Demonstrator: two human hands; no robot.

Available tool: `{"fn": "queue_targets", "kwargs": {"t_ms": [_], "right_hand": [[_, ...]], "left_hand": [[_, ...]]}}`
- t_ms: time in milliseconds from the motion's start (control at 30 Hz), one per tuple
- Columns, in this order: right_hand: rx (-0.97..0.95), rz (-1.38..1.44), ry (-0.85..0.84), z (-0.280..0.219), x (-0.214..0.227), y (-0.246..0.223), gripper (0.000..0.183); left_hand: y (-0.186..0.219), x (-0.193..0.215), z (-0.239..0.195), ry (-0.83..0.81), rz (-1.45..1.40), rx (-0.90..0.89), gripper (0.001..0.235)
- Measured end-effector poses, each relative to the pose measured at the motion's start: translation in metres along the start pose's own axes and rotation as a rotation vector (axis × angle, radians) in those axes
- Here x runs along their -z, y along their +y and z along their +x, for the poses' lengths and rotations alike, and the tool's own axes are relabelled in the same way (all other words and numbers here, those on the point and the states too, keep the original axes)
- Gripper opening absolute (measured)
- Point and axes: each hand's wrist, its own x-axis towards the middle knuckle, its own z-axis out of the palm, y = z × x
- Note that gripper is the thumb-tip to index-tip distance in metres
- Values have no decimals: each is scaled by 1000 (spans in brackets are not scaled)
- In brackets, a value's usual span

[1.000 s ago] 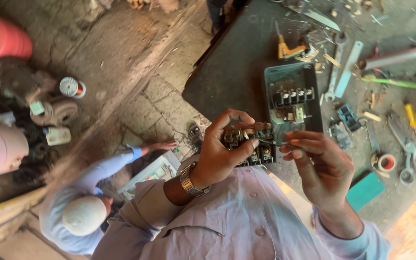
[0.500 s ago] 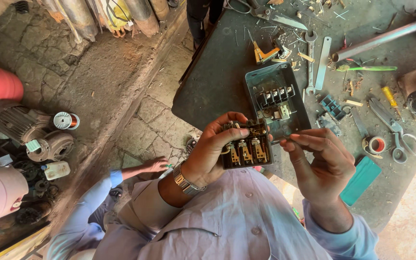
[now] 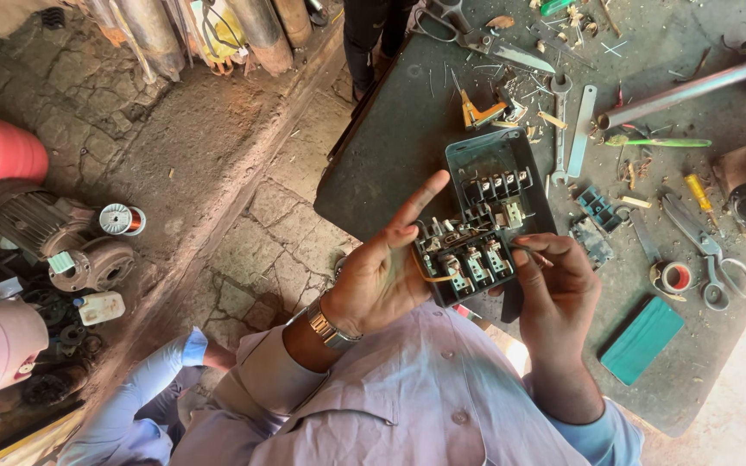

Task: The person disassembles a small electrical component, removes internal parts, and uses a cloth to clean the terminals and housing. They then reassemble the component and place it back into a plastic case on the workbench.

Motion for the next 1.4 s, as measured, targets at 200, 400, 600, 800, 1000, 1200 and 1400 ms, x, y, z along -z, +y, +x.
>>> {"fn": "queue_targets", "kwargs": {"t_ms": [200, 400, 600, 800, 1000, 1200, 1400], "right_hand": [[34, 25, -21, -3, 1, 16, 11], [51, -213, -26, 7, 1, 18, 11], [475, -369, -51, 2, 5, -41, 10], [913, -695, -193, 5, -21, -67, 19], [900, -771, -216, 9, -24, -69, 25], [864, -827, -229, 6, -25, -66, 26], [780, -825, -238, 1, -27, -68, 24]], "left_hand": [[-17, 9, 12, -36, 281, -112, 78], [-43, 14, 22, 37, 231, -140, 78], [-43, 16, 23, 69, 346, -75, 69], [-48, 10, 26, 30, 485, -101, 67], [-50, 8, 23, 75, 559, -103, 64], [-53, 8, 22, 73, 615, -188, 54], [-53, 11, 21, 88, 700, -252, 47]]}}
